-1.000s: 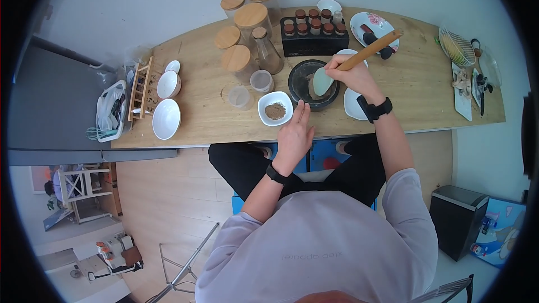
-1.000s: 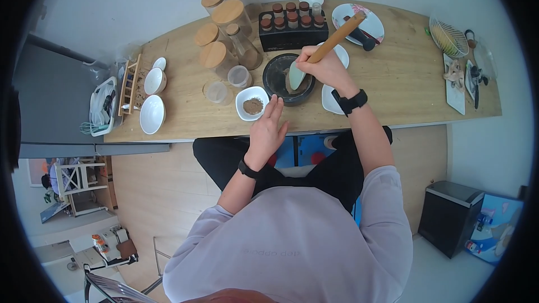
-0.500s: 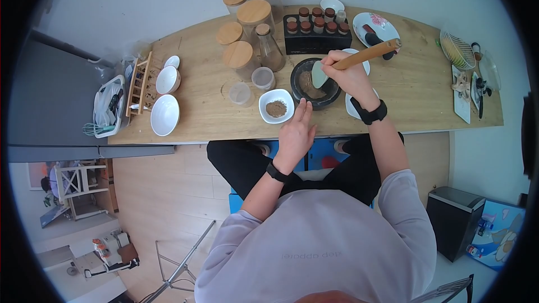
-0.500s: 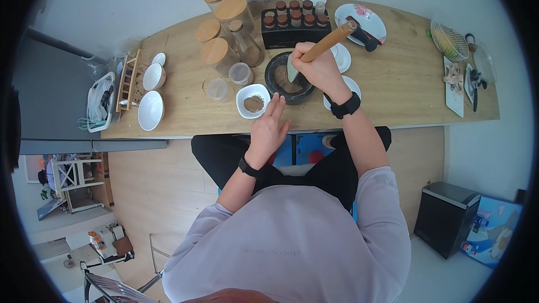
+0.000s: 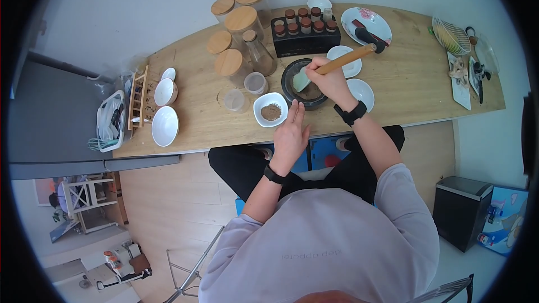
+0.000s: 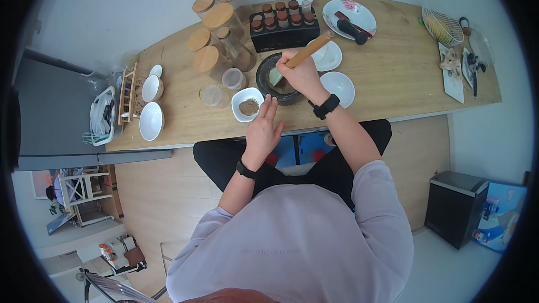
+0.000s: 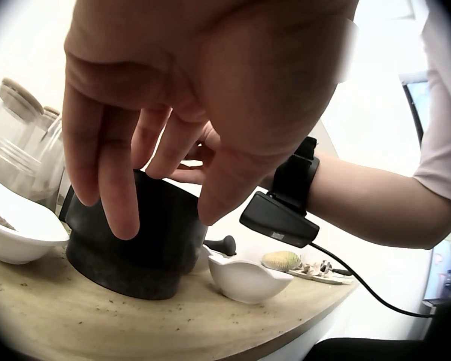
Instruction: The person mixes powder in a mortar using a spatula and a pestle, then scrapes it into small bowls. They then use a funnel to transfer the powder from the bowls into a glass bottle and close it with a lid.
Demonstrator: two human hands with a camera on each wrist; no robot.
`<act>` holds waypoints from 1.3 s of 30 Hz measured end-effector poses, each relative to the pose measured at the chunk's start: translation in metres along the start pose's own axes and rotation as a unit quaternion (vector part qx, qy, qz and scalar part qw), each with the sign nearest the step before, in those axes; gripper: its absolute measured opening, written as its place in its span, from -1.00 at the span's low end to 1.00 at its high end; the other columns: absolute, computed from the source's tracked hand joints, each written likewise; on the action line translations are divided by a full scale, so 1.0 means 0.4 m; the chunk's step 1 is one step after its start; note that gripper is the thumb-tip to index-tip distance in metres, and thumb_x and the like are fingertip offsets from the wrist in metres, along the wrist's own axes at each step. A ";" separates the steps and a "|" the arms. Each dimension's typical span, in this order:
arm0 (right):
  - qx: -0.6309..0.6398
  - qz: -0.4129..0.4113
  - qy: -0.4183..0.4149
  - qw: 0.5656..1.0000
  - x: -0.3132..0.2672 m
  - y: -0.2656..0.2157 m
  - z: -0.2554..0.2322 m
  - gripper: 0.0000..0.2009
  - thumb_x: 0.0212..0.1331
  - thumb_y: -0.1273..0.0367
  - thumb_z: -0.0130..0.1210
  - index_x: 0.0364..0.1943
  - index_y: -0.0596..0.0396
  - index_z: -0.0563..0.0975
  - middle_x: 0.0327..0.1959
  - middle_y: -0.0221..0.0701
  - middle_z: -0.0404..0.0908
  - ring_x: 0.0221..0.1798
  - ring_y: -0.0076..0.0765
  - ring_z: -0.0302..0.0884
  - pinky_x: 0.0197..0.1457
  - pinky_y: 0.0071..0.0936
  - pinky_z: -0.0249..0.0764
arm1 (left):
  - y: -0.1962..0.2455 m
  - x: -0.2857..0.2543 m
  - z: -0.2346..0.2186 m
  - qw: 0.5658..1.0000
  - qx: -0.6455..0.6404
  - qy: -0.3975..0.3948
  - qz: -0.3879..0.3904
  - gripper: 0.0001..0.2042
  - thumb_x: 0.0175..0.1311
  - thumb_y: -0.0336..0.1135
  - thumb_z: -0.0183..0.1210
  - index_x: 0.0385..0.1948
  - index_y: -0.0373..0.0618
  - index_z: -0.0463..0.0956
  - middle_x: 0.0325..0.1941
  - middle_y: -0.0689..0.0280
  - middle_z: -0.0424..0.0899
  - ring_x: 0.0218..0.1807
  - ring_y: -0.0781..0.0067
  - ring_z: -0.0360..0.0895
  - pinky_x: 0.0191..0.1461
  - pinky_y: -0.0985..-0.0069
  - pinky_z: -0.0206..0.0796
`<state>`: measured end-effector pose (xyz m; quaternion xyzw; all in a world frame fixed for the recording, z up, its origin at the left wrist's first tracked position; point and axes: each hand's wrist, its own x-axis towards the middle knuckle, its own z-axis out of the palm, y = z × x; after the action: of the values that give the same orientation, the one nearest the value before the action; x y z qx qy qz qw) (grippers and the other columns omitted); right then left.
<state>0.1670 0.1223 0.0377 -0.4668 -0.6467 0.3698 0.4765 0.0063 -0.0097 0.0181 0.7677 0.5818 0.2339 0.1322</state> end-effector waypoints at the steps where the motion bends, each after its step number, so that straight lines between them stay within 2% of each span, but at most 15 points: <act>1: -0.028 0.003 0.001 1.000 -0.001 0.015 0.000 -0.87 0.07 0.41 0.21 -0.46 0.19 0.55 -0.57 -0.37 0.56 -0.49 -0.41 0.48 -0.37 -0.41 0.38 | 0.000 -0.001 -0.003 1.000 0.003 -0.002 0.001 -0.39 0.13 -0.37 0.30 0.29 -0.24 0.37 0.38 0.05 0.40 0.05 0.03 0.63 0.00 0.28 0.55; 2: -0.025 0.060 -0.027 0.998 0.003 0.006 -0.019 -0.85 0.04 0.38 0.20 -0.47 0.19 0.54 -0.59 -0.31 0.55 -0.49 -0.32 0.51 -0.38 -0.36 0.37 | -0.001 0.001 -0.005 1.000 0.006 -0.004 0.001 -0.39 0.13 -0.36 0.30 0.28 -0.24 0.37 0.38 0.04 0.40 0.06 0.02 0.63 0.01 0.28 0.54; 5: -0.045 0.051 -0.013 0.998 -0.004 -0.028 -0.063 -0.84 0.02 0.36 0.19 -0.50 0.18 0.52 -0.61 -0.29 0.55 -0.49 -0.28 0.52 -0.38 -0.35 0.37 | 0.006 0.004 -0.007 1.000 0.002 -0.013 -0.012 -0.39 0.13 -0.35 0.30 0.28 -0.25 0.37 0.39 0.04 0.40 0.08 0.03 0.62 0.03 0.28 0.54; 6: -0.061 0.049 -0.011 0.997 -0.005 -0.044 -0.076 -0.86 0.02 0.37 0.17 -0.50 0.14 0.51 -0.58 -0.24 0.56 -0.47 -0.15 0.54 -0.37 -0.28 0.39 | 0.007 0.004 -0.004 1.000 0.002 -0.012 -0.012 -0.39 0.13 -0.35 0.30 0.28 -0.24 0.37 0.39 0.04 0.40 0.08 0.03 0.62 0.03 0.28 0.54; 9: -0.196 0.049 -0.011 0.979 -0.016 -0.095 -0.088 -0.87 0.03 0.37 0.16 -0.48 0.13 0.50 -0.56 -0.21 0.57 -0.43 -0.02 0.55 -0.34 -0.21 0.41 | 0.005 0.005 0.000 1.000 0.004 -0.005 -0.010 -0.40 0.14 -0.35 0.30 0.29 -0.23 0.37 0.38 0.04 0.40 0.09 0.03 0.62 0.03 0.28 0.54; 12: -0.156 0.056 -0.023 0.986 -0.008 -0.050 -0.047 -0.87 0.04 0.36 0.15 -0.47 0.12 0.50 -0.56 -0.19 0.57 -0.39 0.06 0.56 -0.32 -0.16 0.41 | 0.005 0.003 -0.001 1.000 0.005 -0.002 -0.003 -0.40 0.15 -0.35 0.30 0.28 -0.23 0.38 0.38 0.04 0.40 0.08 0.03 0.63 0.03 0.28 0.54; 18: -0.057 -0.016 0.037 0.998 0.004 -0.056 -0.022 -0.85 0.04 0.38 0.17 -0.48 0.16 0.48 -0.60 -0.20 0.51 -0.46 -0.06 0.54 -0.35 -0.23 0.39 | -0.002 0.001 -0.002 1.000 0.022 0.010 0.020 -0.39 0.12 -0.34 0.29 0.27 -0.28 0.37 0.37 0.02 0.40 -0.07 0.07 0.67 -0.08 0.33 0.57; 21: -0.070 0.037 0.003 0.997 -0.011 -0.007 -0.003 -0.85 0.04 0.39 0.17 -0.48 0.18 0.49 -0.61 -0.23 0.50 -0.50 -0.13 0.50 -0.37 -0.28 0.37 | -0.001 0.003 0.002 1.000 0.014 0.008 0.013 -0.40 0.13 -0.35 0.30 0.27 -0.26 0.38 0.38 0.04 0.40 -0.04 0.06 0.66 -0.06 0.31 0.56; 22: -0.091 0.012 0.015 0.996 -0.012 0.016 -0.002 -0.85 0.11 0.43 0.18 -0.52 0.20 0.50 -0.63 -0.48 0.48 -0.51 -0.56 0.42 -0.41 -0.51 0.32 | 0.000 0.002 -0.001 1.000 0.007 0.003 0.005 -0.40 0.13 -0.35 0.30 0.27 -0.24 0.38 0.38 0.05 0.41 0.00 0.05 0.65 -0.03 0.30 0.55; 25: -0.060 0.085 0.006 0.995 0.001 -0.006 -0.038 -0.85 0.06 0.38 0.17 -0.50 0.19 0.51 -0.62 -0.29 0.52 -0.53 -0.28 0.46 -0.39 -0.36 0.35 | 0.002 0.004 -0.006 1.000 0.002 0.003 -0.004 -0.40 0.13 -0.36 0.30 0.27 -0.22 0.39 0.38 0.06 0.41 0.03 0.05 0.65 -0.02 0.28 0.55; 26: -0.027 0.075 0.014 0.997 0.003 -0.014 -0.039 -0.86 0.07 0.40 0.17 -0.49 0.19 0.52 -0.62 -0.33 0.51 -0.51 -0.38 0.46 -0.38 -0.39 0.35 | 0.003 0.002 -0.005 1.000 0.004 0.003 -0.004 -0.40 0.13 -0.36 0.30 0.27 -0.22 0.39 0.37 0.06 0.41 0.03 0.05 0.65 -0.02 0.28 0.55; 29: 0.011 0.028 0.028 0.999 0.003 -0.045 -0.021 -0.87 0.08 0.41 0.17 -0.50 0.19 0.51 -0.62 -0.35 0.51 -0.51 -0.43 0.45 -0.38 -0.41 0.34 | 0.003 0.004 -0.003 1.000 0.002 0.004 -0.005 -0.40 0.13 -0.36 0.30 0.28 -0.23 0.38 0.37 0.06 0.41 0.02 0.05 0.65 -0.03 0.28 0.55; 33: -0.058 -0.011 0.042 0.997 0.002 0.029 0.010 -0.85 0.09 0.41 0.18 -0.50 0.19 0.49 -0.62 -0.31 0.51 -0.52 -0.33 0.46 -0.37 -0.37 0.35 | -0.002 -0.001 -0.003 1.000 -0.002 0.012 0.007 -0.40 0.13 -0.36 0.30 0.27 -0.23 0.38 0.37 0.05 0.41 -0.01 0.05 0.66 -0.04 0.28 0.55; 34: -0.033 0.047 0.014 0.998 0.002 0.043 -0.004 -0.84 0.08 0.39 0.19 -0.50 0.18 0.49 -0.63 -0.26 0.49 -0.53 -0.24 0.46 -0.39 -0.32 0.36 | -0.004 0.000 -0.003 1.000 -0.001 0.018 0.013 -0.40 0.13 -0.36 0.30 0.27 -0.23 0.38 0.37 0.05 0.41 -0.02 0.05 0.66 -0.05 0.28 0.55; 39: -0.104 0.069 0.002 0.992 -0.018 -0.034 -0.060 -0.83 0.07 0.36 0.19 -0.51 0.17 0.49 -0.65 -0.23 0.48 -0.53 -0.20 0.49 -0.40 -0.30 0.35 | 0.002 0.001 -0.001 1.000 -0.004 0.015 -0.003 -0.38 0.11 -0.36 0.30 0.29 -0.23 0.36 0.37 0.05 0.41 -0.04 0.04 0.66 -0.08 0.29 0.56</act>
<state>0.1875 0.1120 0.0550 -0.5578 -0.6470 0.3318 0.4002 0.0066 -0.0097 0.0189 0.7620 0.5848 0.2473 0.1273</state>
